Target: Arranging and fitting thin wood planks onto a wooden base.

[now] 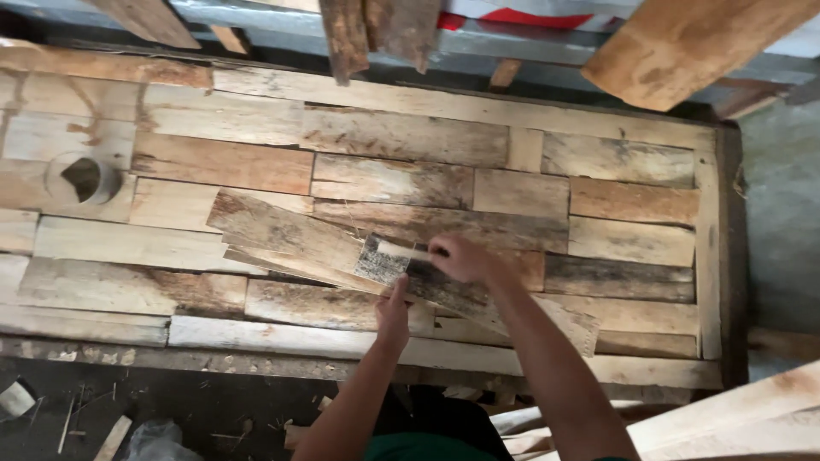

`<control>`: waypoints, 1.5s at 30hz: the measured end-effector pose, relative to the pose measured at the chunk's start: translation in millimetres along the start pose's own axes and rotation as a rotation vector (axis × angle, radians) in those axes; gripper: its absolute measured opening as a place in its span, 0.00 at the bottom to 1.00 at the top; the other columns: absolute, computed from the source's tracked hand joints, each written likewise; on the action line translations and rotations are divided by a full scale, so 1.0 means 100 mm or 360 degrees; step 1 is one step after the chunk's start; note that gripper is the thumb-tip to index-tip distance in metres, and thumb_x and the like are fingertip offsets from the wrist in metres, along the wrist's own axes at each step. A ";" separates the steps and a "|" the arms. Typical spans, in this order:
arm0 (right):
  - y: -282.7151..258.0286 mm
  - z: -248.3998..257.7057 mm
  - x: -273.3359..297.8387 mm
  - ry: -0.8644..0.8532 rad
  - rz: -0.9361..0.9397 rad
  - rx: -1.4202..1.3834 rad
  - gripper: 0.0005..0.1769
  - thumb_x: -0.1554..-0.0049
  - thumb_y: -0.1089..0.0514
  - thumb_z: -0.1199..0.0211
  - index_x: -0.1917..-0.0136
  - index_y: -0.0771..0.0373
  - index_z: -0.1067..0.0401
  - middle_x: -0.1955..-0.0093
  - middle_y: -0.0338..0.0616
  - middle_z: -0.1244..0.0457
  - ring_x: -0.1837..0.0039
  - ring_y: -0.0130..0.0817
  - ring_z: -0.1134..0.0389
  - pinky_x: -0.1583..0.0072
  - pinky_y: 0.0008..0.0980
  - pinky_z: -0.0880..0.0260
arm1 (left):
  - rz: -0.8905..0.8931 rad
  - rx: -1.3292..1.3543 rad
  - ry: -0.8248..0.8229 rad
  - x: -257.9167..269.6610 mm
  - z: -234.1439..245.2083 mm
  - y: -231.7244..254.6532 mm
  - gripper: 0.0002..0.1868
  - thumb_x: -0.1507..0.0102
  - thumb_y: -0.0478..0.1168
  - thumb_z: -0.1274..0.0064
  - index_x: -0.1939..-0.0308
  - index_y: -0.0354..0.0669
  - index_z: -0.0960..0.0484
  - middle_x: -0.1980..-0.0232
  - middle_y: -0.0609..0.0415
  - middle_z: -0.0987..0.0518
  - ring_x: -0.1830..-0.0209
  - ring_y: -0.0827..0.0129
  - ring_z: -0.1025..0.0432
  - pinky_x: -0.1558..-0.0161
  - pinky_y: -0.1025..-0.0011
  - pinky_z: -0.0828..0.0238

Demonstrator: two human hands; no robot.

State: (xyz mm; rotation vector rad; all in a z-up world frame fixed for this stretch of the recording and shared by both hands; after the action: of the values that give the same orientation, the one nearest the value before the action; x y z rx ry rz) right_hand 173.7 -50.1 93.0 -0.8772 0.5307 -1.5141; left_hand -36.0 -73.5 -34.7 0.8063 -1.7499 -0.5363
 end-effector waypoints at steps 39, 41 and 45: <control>-0.86 -0.31 -0.67 -0.0245 -0.0373 -0.0039 0.30 0.47 0.45 0.32 0.39 0.66 0.32 0.42 0.54 0.32 0.41 0.45 0.29 0.42 0.43 0.30 | 0.0064 0.0410 -0.0324 -0.12 0.41 0.66 0.13 0.31 0.47 0.45 0.47 0.50 0.27 0.51 0.59 0.22 0.52 0.71 0.26 0.50 0.59 0.24; -0.87 -0.32 -0.69 -0.0246 -0.0367 -0.0045 0.30 0.47 0.45 0.32 0.39 0.65 0.32 0.41 0.54 0.32 0.41 0.44 0.29 0.41 0.43 0.30 | 0.0043 0.0421 -0.0333 -0.07 0.37 0.73 0.14 0.32 0.47 0.45 0.46 0.50 0.27 0.51 0.59 0.21 0.52 0.70 0.26 0.51 0.60 0.25; -0.71 -0.38 -0.74 -0.0209 -0.0325 -0.0110 0.34 0.48 0.44 0.31 0.34 0.64 0.33 0.38 0.54 0.34 0.39 0.44 0.31 0.40 0.43 0.31 | 0.0100 0.0497 -0.0333 -0.27 0.46 0.46 0.14 0.28 0.50 0.47 0.47 0.48 0.30 0.52 0.55 0.23 0.53 0.66 0.27 0.51 0.58 0.25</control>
State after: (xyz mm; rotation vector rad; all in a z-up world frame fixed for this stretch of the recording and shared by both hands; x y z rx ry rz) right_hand 97.0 27.0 108.0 -1.1036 0.4083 -1.6160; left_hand -86.5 -24.5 -34.3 0.9333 -2.0781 -0.3166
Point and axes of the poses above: each hand's wrist, its own x-axis away from the middle knuckle, its own z-axis out of the back of the hand, y = z × x, the point moved 5 cm from there along -x, towards the middle knuckle
